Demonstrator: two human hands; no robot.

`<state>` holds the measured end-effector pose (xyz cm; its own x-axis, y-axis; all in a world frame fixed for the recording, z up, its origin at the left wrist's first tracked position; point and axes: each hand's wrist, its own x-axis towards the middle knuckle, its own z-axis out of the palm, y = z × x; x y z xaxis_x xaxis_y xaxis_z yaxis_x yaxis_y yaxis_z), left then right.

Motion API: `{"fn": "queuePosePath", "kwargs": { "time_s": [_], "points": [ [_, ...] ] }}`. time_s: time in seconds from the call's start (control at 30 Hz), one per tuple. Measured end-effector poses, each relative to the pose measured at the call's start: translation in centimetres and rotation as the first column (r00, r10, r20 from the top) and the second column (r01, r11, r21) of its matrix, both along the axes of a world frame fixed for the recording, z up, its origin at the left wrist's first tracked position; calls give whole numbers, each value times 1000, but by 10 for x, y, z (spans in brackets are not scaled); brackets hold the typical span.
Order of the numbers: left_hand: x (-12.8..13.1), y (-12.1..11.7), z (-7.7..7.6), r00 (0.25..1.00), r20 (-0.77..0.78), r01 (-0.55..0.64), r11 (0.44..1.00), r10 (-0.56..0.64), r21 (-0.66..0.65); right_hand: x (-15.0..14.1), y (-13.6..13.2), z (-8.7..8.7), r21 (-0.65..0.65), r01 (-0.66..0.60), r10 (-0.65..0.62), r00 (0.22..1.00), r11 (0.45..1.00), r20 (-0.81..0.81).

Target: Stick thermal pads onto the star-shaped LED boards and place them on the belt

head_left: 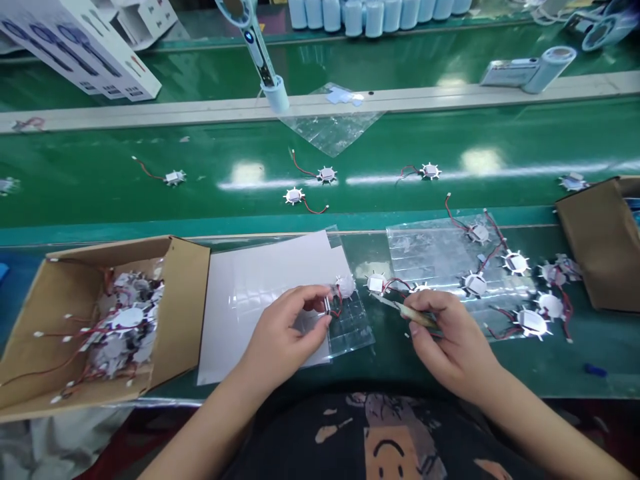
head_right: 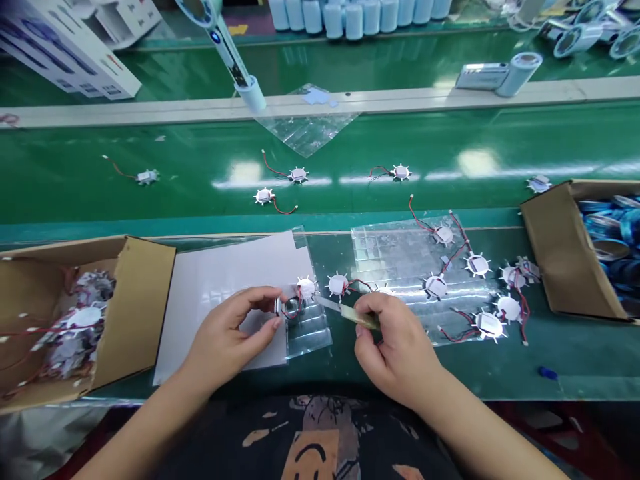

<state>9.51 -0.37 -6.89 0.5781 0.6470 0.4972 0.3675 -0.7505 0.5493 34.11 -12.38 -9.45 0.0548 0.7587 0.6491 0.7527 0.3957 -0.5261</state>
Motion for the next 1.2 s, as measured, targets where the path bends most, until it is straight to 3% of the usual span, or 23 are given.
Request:
{"fn": "queuePosePath", "kwargs": {
  "time_s": [0.2,0.43,0.67,0.87,0.97,1.03,1.1,1.2],
  "points": [
    [0,0,2,997,59,-39,999,41,-37,-5,10,17,-94,41,-31,994,995,103],
    [-2,-4,-7,989,112,-93,994,99,-58,-35,62,38,-354,181,7,882,918,471],
    [-9,-9,-17,963,222,-118,980,151,-158,-45,72,32,-322,217,-46,884,921,465],
    [-9,-10,-28,902,401,-6,935,158,-355,-43,67,29,-330,142,-37,952,933,304],
    [-9,-14,-30,858,498,72,931,124,-357,-41,62,32,-334,61,-11,989,940,151],
    [-11,-21,-27,838,542,93,962,64,-256,-39,55,36,-327,10,0,1000,945,31],
    [-13,-31,-19,845,535,74,995,-25,-70,-40,46,40,-294,-92,47,987,951,-156],
    [-16,-49,0,892,425,39,965,-150,259,-48,33,45,-139,-297,179,823,945,-539]
  ]
}}
